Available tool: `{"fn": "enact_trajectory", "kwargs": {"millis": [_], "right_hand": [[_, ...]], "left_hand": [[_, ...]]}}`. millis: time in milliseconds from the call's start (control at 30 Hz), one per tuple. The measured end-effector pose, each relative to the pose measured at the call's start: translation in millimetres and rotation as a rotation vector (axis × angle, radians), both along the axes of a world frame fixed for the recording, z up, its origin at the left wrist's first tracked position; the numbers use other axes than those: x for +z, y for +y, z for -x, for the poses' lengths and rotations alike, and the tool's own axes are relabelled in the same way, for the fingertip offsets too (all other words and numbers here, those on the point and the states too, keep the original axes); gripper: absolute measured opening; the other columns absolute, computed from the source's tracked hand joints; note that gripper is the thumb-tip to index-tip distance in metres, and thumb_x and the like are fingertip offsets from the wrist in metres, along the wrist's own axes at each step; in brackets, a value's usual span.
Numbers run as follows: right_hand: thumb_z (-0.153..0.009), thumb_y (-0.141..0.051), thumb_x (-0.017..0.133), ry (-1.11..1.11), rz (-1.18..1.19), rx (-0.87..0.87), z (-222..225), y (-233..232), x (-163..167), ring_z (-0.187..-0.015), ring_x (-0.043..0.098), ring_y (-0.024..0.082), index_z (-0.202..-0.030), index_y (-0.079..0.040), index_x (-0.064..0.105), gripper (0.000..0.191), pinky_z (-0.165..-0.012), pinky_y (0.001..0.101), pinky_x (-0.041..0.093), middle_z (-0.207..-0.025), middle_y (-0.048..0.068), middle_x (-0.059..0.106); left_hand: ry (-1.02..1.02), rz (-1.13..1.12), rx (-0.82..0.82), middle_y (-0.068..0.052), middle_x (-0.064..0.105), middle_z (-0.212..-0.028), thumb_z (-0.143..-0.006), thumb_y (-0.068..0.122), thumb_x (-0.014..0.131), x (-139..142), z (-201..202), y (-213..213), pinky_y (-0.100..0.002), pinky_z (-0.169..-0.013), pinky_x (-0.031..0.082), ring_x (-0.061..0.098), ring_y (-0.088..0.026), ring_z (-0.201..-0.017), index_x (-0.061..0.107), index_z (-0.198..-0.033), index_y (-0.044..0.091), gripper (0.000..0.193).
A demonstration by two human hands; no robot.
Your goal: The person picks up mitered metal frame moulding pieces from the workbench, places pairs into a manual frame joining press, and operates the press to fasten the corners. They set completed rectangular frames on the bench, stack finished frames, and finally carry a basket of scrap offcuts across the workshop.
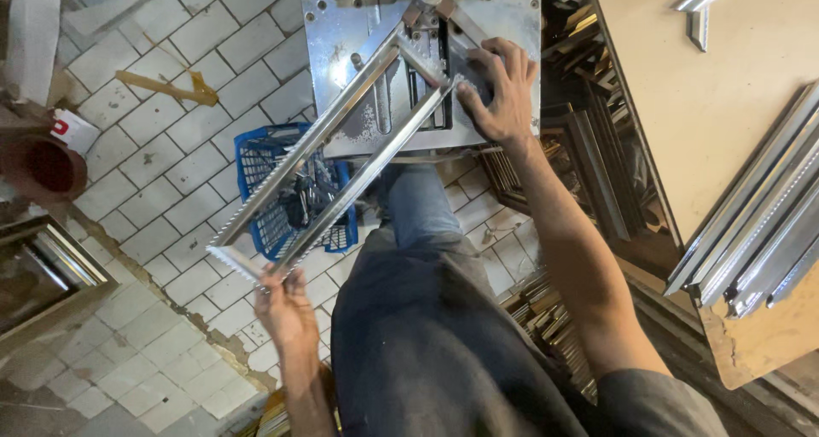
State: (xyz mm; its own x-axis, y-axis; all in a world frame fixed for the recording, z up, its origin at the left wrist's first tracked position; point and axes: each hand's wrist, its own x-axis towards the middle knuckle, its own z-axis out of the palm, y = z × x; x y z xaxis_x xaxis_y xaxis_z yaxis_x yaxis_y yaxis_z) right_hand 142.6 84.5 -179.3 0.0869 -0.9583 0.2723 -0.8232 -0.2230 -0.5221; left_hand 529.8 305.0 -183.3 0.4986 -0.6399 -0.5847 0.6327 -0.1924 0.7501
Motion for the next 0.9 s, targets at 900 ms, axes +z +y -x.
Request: {"fn": "enact_trajectory", "kwargs": {"millis": [900], "right_hand": [[-0.098, -0.043, 0.065, 0.004, 0.048, -0.008, 5.3, -3.4, -13.0, -0.128, 0.047, 0.029, -0.132, -0.008, 0.064, 0.048, -0.108, 0.0454, 0.030, -0.132, 0.011, 0.055]], "left_hand": [[0.226, 0.495, 0.090, -0.002, 0.071, -0.097, -0.115, 0.030, 0.060, 26.8, -146.2, -1.4, -0.030, -0.069, 0.047, 0.061, -0.016, -0.075, 0.061, -0.110, 0.010, 0.020]]}}
